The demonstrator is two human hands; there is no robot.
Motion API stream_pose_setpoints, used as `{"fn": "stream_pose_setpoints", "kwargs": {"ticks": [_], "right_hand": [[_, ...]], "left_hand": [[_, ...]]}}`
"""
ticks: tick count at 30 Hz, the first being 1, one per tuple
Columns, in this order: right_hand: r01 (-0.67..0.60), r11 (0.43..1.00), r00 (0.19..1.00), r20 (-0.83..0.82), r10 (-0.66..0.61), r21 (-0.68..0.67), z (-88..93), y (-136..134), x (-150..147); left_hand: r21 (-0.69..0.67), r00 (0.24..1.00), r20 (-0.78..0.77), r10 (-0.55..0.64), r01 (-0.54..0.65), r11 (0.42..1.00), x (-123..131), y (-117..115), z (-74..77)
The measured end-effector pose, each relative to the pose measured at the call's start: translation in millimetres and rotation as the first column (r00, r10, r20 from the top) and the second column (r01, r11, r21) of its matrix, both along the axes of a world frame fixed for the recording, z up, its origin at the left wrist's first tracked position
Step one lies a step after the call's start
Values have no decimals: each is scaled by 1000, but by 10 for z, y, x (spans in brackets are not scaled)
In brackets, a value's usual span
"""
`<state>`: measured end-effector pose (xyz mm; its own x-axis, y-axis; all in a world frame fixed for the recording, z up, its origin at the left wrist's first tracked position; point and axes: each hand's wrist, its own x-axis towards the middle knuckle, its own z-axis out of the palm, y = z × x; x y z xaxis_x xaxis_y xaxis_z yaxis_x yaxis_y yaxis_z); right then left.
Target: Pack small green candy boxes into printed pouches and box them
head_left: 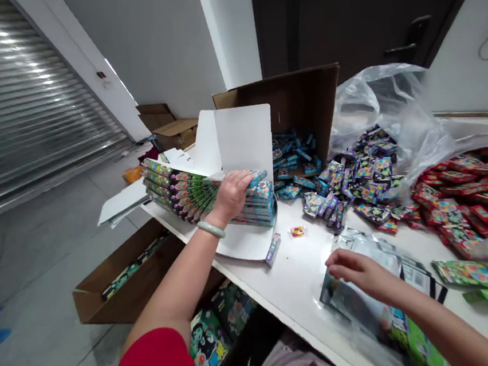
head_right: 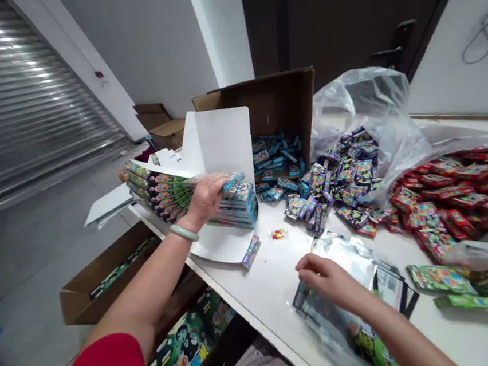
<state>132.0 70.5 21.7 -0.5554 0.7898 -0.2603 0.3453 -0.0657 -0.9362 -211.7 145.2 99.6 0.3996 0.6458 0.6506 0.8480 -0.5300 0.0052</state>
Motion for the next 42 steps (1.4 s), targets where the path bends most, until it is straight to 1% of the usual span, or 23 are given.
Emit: {"fn": "stream_pose_setpoints", "kwargs": {"ticks": [1, 3, 6, 8, 10, 11, 12, 14, 16, 18, 21, 23, 25, 27, 30, 33, 35, 36, 38, 39, 40, 41, 42], "right_hand": [[-40, 999, 999, 8, 40, 21, -41, -24, -96], [-113, 992, 993, 31, 111, 62, -96, -55, -251], [-198, 972, 978, 91, 188, 125, -128, -38, -403], [-228, 955, 967, 155, 200, 189, -139, 8, -483], [-239, 937, 959, 212, 187, 255, -151, 55, -562], [-240, 930, 957, 226, 179, 278, -157, 72, -599], [-239, 926, 958, 227, 176, 292, -162, 83, -631], [-236, 926, 962, 202, 182, 294, -168, 84, -669], [-231, 929, 967, 171, 188, 289, -165, 67, -653], [-221, 933, 971, 152, 183, 285, -157, 46, -576], [-173, 949, 982, 120, 146, 262, -149, 30, -381], [-124, 963, 989, 106, 101, 240, -150, 29, -244], [-76, 973, 994, 99, 55, 218, -146, 21, -136], [-36, 980, 996, 91, 18, 196, -131, -7, -60], [-2, 982, 998, 66, -11, 188, -95, -90, 45], [0, 982, 998, 68, -13, 191, -92, -173, 250], [47, 977, 992, 107, -70, 208, -127, -183, 459], [95, 965, 981, 142, -133, 246, -154, -168, 575], [190, 901, 927, 233, -296, 390, -215, -94, 790], [203, 858, 889, 278, -363, 472, -245, -40, 875], [186, 823, 856, 323, -405, 537, -273, 19, 938], [148, 802, 831, 366, -418, 579, -298, 79, 977], [103, 798, 815, 409, -410, 594, -321, 135, 995]], "left_hand": [[-35, 999, -34, 1, -2, 999, -51, 60, -80], [-115, 997, -72, -6, -2, 993, -98, 92, -217], [-244, 988, -145, 47, -82, 966, -60, -28, -316], [-251, 982, -139, 131, -163, 954, 38, -179, -335], [-225, 973, -73, 220, -231, 947, 198, -375, -381], [-238, 967, -44, 252, -255, 937, 295, -484, -427], [-287, 962, -39, 269, -269, 920, 396, -595, -490], [-453, 965, -56, 254, -252, 855, 582, -798, -653], [-568, 966, -7, 257, -216, 794, 710, -934, -811], [-610, 960, 63, 272, -178, 772, 770, -975, -908], [-623, 948, 154, 277, -125, 772, 811, -865, -924], [-629, 936, 219, 275, -80, 774, 878, -695, -911], [-635, 926, 275, 260, -29, 772, 1002, -466, -934], [-642, 919, 313, 241, 18, 766, 1154, -201, -996], [-644, 913, 336, 234, 41, 764, 1332, 170, -1098], [-637, 916, 342, 212, 60, 769, 1402, 361, -1118], [-628, 923, 343, 176, 86, 773, 1445, 327, -1093], [-625, 926, 343, 155, 102, 774, 1485, 258, -1079], [-636, 935, 343, 95, 156, 756, 1624, 33, -1065], [-652, 939, 340, 52, 196, 732, 1724, -108, -1066], [-672, 942, 336, 3, 238, 701, 1837, -255, -1073], [-691, 944, 326, -43, 269, 671, 1957, -396, -1085], [-709, 949, 308, -73, 280, 647, 2073, -522, -1100]]}}
